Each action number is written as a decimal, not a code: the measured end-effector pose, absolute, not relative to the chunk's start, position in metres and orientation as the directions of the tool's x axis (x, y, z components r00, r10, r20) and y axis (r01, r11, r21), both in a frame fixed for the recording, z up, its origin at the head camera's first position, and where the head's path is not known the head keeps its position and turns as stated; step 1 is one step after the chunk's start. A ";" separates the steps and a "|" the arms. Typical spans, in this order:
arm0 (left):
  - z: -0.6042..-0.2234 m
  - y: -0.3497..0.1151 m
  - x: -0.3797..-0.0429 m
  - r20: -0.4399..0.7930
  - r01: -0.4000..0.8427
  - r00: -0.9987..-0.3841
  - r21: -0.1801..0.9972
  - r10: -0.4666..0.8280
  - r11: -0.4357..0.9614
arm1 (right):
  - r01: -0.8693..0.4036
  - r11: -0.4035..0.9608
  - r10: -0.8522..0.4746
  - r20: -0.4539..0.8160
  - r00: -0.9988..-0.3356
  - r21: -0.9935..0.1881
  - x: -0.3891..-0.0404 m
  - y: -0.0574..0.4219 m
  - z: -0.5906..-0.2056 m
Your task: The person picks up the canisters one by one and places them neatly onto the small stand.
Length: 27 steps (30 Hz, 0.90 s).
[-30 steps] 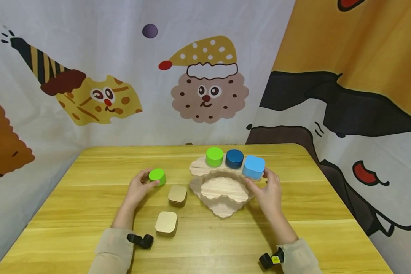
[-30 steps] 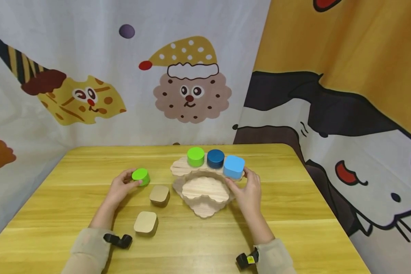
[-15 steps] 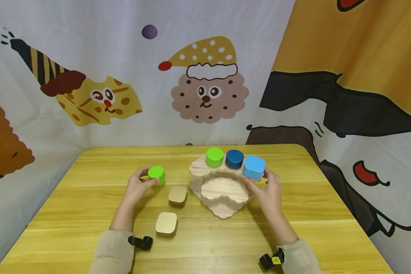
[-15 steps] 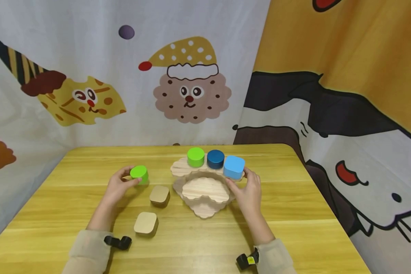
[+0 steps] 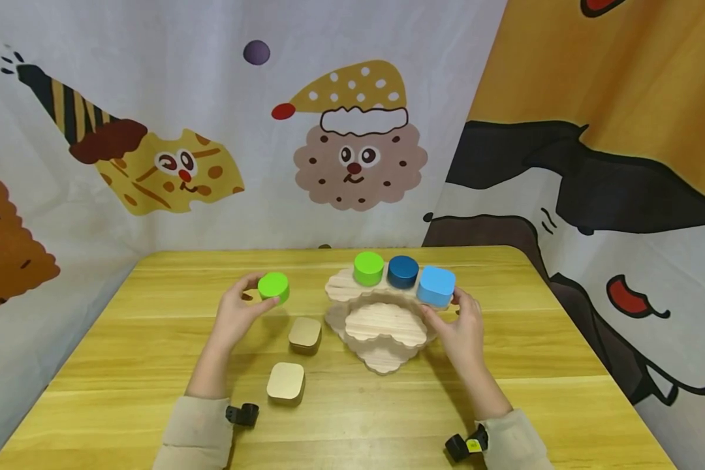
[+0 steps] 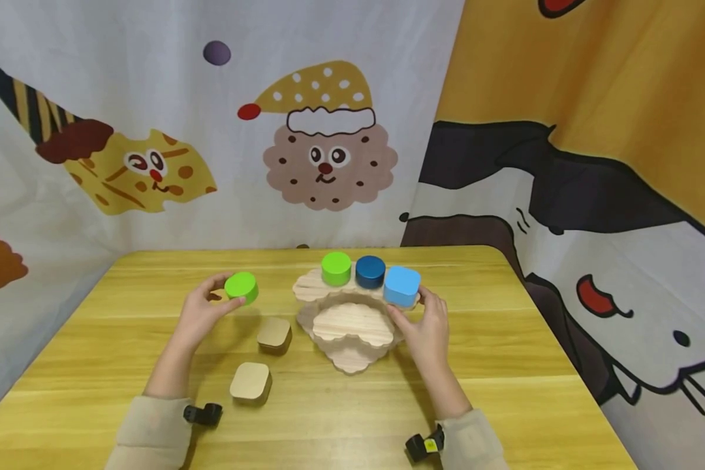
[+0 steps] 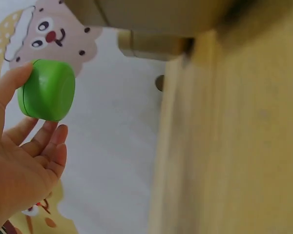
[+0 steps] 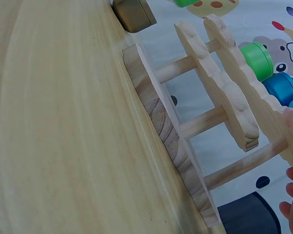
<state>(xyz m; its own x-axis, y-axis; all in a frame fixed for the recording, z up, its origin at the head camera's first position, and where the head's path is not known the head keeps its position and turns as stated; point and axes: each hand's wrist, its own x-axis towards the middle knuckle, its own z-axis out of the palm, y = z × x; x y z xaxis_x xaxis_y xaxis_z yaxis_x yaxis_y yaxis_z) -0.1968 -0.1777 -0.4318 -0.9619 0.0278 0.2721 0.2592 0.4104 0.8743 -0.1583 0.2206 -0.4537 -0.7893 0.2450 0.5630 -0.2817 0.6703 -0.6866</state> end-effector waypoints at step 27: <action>-0.368 -0.128 -0.165 0.347 0.336 -0.937 0.875 0.032 0.349 | -0.266 0.665 0.250 0.543 -0.802 -0.698 -0.159 0.221 -0.455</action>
<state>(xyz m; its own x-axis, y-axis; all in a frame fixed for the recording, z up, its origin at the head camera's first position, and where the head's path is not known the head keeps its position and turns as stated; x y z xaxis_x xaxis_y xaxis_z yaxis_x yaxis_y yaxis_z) -0.1652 -0.1284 -0.3676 -0.9374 0.0322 0.3467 0.3356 0.3490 0.8750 -0.1590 0.2214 -0.4546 -0.8017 0.2497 0.5430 -0.2656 0.6650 -0.6980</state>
